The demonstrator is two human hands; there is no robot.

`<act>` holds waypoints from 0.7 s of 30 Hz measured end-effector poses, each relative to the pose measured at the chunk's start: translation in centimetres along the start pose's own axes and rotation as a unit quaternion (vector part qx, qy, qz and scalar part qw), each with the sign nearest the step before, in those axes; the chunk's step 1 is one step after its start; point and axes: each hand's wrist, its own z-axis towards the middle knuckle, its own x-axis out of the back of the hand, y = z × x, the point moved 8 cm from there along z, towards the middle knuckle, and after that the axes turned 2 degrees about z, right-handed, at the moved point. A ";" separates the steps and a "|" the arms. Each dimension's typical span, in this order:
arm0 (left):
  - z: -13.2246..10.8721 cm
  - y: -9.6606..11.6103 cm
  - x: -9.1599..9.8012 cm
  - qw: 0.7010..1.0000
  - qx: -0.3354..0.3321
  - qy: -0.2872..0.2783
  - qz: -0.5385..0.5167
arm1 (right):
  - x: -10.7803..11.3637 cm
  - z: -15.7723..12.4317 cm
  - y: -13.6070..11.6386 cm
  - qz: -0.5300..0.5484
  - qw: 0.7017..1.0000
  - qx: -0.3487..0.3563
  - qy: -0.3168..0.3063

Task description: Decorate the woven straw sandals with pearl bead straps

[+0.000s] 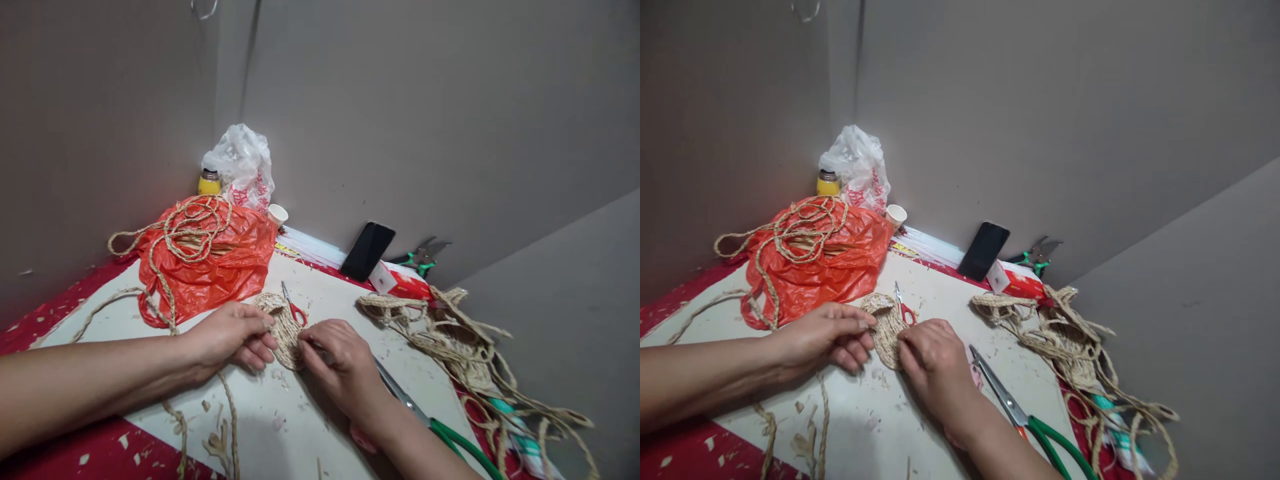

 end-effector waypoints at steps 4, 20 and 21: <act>-1.0 -1.3 2.3 0.995 0.040 0.090 -0.012 | 0.1 -0.5 2.2 0.035 0.994 -0.108 0.003; 0.8 -2.8 -1.2 0.998 0.010 0.054 -0.031 | -2.0 -0.7 4.0 0.177 0.946 -0.270 -0.027; 1.1 -2.8 -1.3 0.999 0.006 0.048 -0.018 | -2.1 -0.6 3.9 0.191 0.942 -0.275 -0.029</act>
